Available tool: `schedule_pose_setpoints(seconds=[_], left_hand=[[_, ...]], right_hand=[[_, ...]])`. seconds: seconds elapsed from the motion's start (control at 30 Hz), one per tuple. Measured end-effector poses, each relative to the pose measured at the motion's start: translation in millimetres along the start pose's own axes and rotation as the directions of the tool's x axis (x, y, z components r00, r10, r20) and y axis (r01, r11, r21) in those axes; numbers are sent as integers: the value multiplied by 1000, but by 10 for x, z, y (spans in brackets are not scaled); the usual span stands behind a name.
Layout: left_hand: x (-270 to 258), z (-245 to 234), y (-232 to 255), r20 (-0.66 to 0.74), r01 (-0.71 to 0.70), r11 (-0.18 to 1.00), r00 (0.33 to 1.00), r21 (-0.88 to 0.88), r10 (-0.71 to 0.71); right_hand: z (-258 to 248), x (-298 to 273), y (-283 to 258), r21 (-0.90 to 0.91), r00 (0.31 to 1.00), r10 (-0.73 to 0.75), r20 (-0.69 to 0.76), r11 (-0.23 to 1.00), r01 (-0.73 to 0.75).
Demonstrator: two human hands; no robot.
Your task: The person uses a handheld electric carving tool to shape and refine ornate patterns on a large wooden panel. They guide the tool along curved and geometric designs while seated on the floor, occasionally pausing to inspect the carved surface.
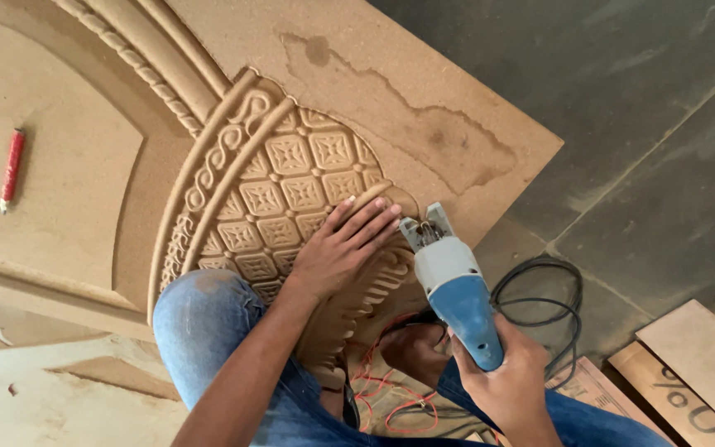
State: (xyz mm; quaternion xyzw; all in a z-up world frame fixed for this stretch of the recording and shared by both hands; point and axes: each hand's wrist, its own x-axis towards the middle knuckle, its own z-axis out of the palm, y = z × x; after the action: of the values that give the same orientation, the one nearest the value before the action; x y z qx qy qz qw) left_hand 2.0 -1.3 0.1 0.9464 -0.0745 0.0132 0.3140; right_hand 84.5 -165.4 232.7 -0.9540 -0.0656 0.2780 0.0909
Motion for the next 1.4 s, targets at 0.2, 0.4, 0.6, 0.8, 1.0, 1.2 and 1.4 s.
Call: schedule_pose_setpoints(seconds=[0.2, 0.4, 0.6, 0.8, 1.0, 1.2, 1.4], left_hand=[[-10, -5, 6, -41, 17, 999, 999, -51, -19], [-3, -20, -22, -32, -1, 999, 999, -38, 0], [-28, -13, -13, -47, 2, 999, 999, -39, -3], [-27, -24, 9, -40, 13, 1000, 999, 16, -12], [-10, -35, -7, -61, 1, 1000, 998, 0, -1], [-18, -19, -1, -58, 9, 1000, 998, -4, -9], [-4, -32, -14, -60, 4, 999, 998, -43, -7]], right_hand=[[-23, -7, -24, -2, 999, 33, 33, 999, -33], [-3, 4, -6, -24, 1000, 13, 16, 1000, -13], [31, -24, -1, -32, 998, 63, -17, 997, -64], [33, -43, -36, 2, 999, 24, -40, 1000, -24], [59, -35, -63, 5, 997, 14, -73, 1000, -14], [56, -27, -38, -11, 998, -8, -64, 1000, 7], [58, -17, -60, 8, 995, -47, -93, 999, 48]])
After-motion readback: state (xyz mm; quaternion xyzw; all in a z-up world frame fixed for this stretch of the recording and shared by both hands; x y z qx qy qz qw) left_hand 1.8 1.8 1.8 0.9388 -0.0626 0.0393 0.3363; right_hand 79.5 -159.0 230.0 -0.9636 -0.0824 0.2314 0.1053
